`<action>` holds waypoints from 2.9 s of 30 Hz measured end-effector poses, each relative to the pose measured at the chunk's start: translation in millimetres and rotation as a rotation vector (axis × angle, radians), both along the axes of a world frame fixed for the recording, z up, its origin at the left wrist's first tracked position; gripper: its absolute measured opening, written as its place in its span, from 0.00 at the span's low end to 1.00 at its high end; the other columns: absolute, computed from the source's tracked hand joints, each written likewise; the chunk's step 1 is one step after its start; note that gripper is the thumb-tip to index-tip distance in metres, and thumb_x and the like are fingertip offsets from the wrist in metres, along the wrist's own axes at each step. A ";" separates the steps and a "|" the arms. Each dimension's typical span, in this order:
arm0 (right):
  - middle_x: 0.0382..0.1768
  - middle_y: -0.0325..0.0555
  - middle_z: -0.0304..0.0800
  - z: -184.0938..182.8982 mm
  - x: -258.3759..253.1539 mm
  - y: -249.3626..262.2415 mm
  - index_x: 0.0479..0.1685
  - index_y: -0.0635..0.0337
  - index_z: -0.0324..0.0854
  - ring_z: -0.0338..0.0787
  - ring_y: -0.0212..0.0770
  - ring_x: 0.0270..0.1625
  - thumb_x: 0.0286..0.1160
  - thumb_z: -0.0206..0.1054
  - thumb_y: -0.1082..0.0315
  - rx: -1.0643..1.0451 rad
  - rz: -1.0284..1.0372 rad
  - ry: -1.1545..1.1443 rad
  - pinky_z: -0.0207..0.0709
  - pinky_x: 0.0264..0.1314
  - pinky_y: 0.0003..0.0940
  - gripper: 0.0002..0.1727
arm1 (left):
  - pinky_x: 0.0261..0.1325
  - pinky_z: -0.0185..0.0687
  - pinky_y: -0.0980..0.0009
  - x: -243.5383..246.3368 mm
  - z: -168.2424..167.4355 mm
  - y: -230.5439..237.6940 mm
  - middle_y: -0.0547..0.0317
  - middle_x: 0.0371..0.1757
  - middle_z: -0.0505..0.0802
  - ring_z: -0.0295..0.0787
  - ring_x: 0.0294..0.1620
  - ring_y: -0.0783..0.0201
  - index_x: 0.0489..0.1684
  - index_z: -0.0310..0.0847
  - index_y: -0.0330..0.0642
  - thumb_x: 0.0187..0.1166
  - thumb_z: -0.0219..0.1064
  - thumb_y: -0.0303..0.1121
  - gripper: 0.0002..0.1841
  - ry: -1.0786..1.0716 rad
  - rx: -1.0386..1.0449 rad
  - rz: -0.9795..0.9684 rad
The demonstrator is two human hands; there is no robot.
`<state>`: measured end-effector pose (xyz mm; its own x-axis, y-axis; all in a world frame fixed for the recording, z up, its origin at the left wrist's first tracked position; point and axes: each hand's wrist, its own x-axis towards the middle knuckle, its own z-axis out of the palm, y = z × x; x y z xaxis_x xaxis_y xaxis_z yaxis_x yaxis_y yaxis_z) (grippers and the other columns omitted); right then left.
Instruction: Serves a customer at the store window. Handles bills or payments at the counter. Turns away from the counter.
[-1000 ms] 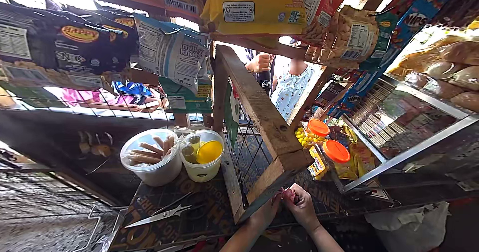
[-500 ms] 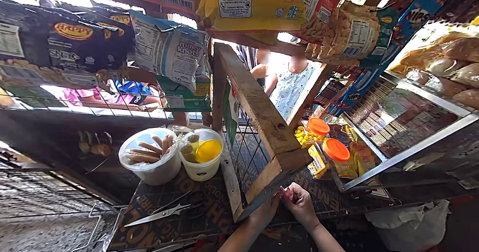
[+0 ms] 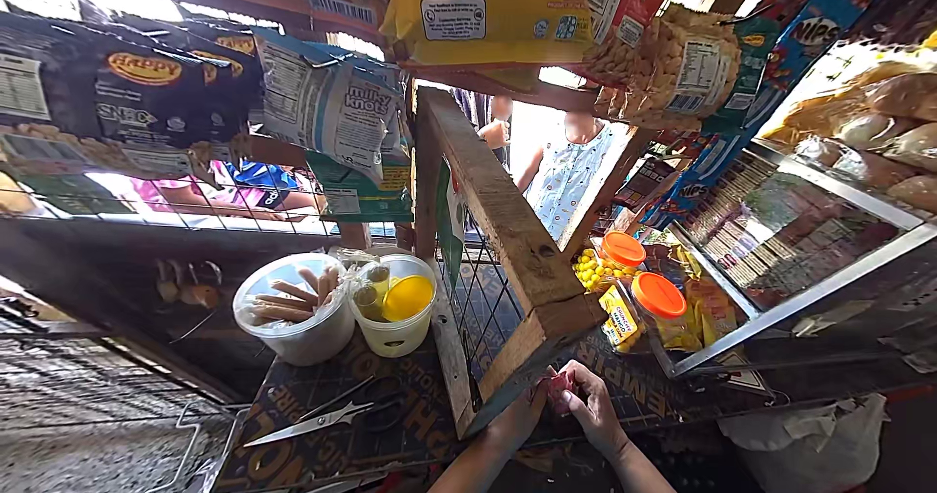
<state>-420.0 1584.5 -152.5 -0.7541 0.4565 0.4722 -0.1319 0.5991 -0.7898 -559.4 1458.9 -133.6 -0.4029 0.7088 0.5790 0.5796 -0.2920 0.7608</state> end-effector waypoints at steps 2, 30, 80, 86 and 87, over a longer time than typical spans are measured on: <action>0.36 0.35 0.87 -0.2 0.8 -0.9 0.38 0.56 0.82 0.85 0.20 0.40 0.79 0.61 0.45 -0.031 -0.007 0.005 0.80 0.43 0.16 0.22 | 0.50 0.85 0.79 0.0 -1.8 0.2 0.54 0.38 0.92 0.91 0.41 0.69 0.40 0.90 0.36 0.74 0.67 0.24 0.05 0.001 -0.006 0.007; 0.31 0.37 0.87 -2.5 -2.2 -10.9 0.41 0.64 0.82 0.86 0.19 0.31 0.65 0.62 0.68 0.005 -0.407 0.024 0.80 0.36 0.14 0.10 | 0.48 0.84 0.81 0.9 -0.4 0.8 0.54 0.36 0.92 0.90 0.38 0.71 0.39 0.89 0.34 0.72 0.68 0.23 0.05 0.000 0.016 0.015; 0.43 0.37 0.97 6.1 40.9 14.9 0.48 0.52 0.92 0.94 0.30 0.45 0.65 0.78 0.76 -0.629 -0.159 0.274 0.89 0.54 0.27 0.13 | 0.58 0.84 0.84 3.7 -0.1 0.0 0.54 0.46 0.94 0.91 0.50 0.76 0.39 0.93 0.33 0.69 0.67 0.17 0.08 -0.154 0.182 0.061; 0.44 0.37 0.95 0.5 51.0 30.1 0.40 0.51 0.95 0.94 0.30 0.46 0.71 0.68 0.79 -0.581 -0.054 0.280 0.91 0.52 0.29 0.13 | 0.61 0.83 0.82 2.2 0.7 -3.5 0.51 0.50 0.92 0.89 0.54 0.74 0.26 0.91 0.32 0.67 0.70 0.16 0.05 -0.224 0.143 -0.052; 0.45 0.37 0.95 0.4 51.5 31.9 0.36 0.50 0.95 0.93 0.30 0.47 0.71 0.69 0.77 -0.596 -0.038 0.282 0.89 0.53 0.27 0.11 | 0.62 0.83 0.81 2.0 0.0 -3.2 0.50 0.51 0.92 0.89 0.55 0.73 0.25 0.90 0.32 0.66 0.70 0.16 0.05 -0.220 0.147 -0.056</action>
